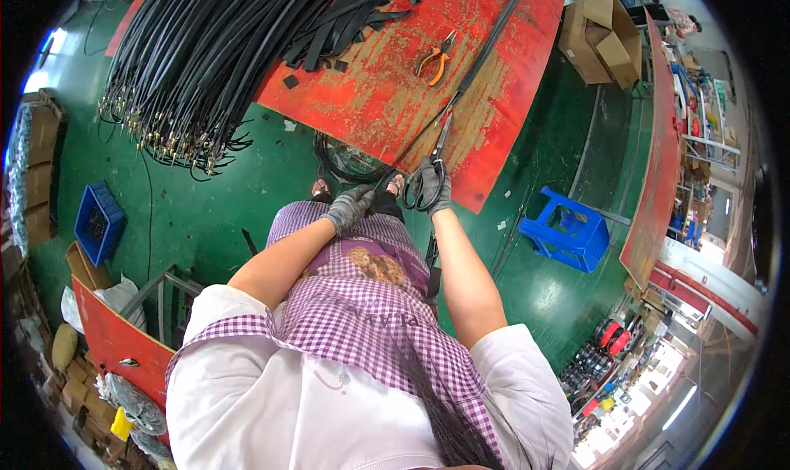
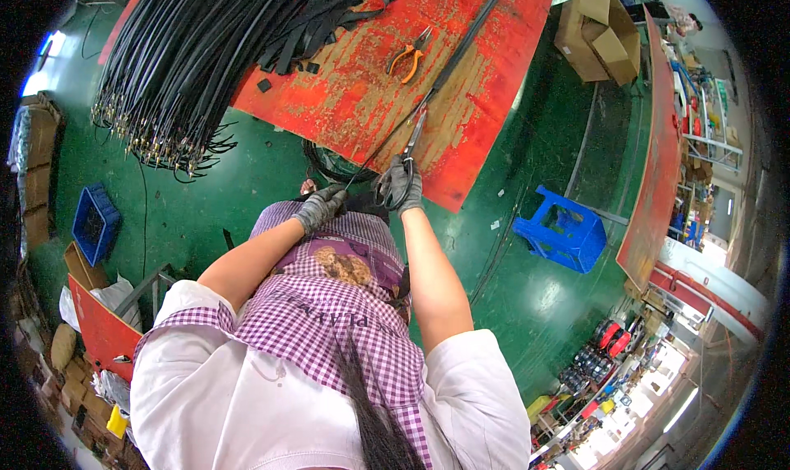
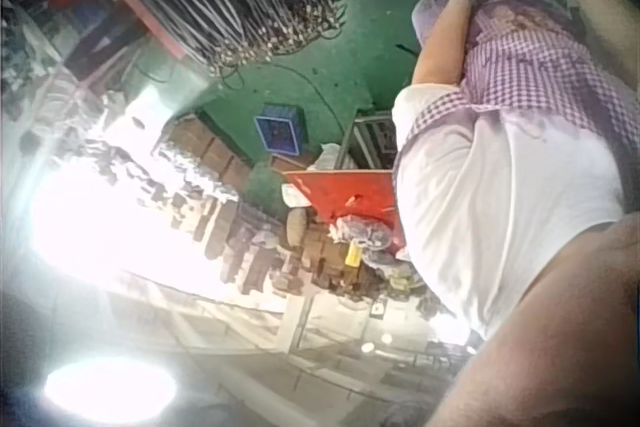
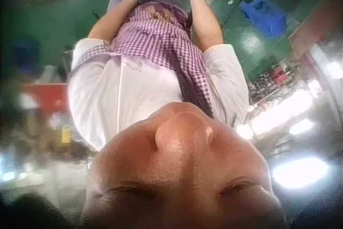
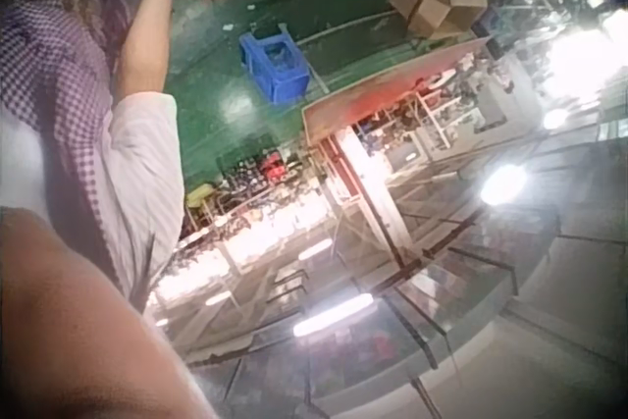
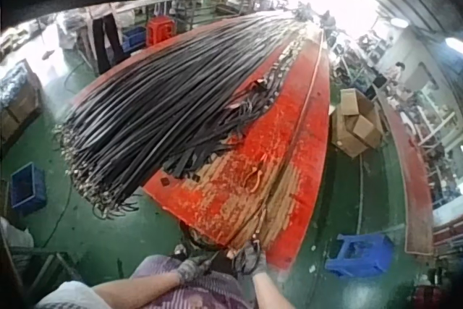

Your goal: The person uses orange-handled wire cutters to strip the outer insulation from black cables on a red workbench. They repeatedly cut the cable sheath, pull off the insulation, and place the processed cables aside.

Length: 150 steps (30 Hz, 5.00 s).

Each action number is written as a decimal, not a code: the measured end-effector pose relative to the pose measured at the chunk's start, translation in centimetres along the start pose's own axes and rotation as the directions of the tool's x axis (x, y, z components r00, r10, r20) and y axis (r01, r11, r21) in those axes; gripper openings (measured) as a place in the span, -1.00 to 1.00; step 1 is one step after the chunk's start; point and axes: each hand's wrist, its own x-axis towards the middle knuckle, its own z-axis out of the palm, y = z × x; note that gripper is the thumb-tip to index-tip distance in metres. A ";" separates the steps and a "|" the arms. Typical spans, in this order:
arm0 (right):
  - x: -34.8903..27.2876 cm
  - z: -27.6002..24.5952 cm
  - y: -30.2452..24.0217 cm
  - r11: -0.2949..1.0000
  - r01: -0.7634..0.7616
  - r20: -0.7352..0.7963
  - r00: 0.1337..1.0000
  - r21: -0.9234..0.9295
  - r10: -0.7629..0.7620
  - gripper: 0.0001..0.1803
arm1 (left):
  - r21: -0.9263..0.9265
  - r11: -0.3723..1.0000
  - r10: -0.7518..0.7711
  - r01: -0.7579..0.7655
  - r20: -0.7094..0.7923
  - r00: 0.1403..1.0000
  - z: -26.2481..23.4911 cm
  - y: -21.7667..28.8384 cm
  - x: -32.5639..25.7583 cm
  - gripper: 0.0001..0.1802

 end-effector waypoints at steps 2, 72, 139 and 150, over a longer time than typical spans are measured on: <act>0.3 0.0 0.3 0.998 0.030 -0.039 0.999 -0.048 -0.032 -0.74 | -0.124 0.985 -0.116 0.118 0.022 0.993 0.3 5.1 -2.0 -0.71; 4.9 0.9 -2.4 0.994 -0.035 0.014 0.999 -0.104 0.036 -0.77 | -0.720 0.589 -0.427 0.367 0.109 0.898 5.0 11.8 -1.9 -0.82; -5.7 -20.1 -0.5 0.837 0.350 0.131 0.936 -0.420 -0.326 -0.72 | 0.900 0.340 0.063 0.273 -0.311 0.948 13.9 31.3 31.3 -0.67; -3.8 -18.2 -4.7 0.853 0.226 0.215 0.967 -0.470 -0.137 -0.59 | -0.639 0.755 0.325 -0.147 0.169 0.931 7.3 58.5 13.5 -0.83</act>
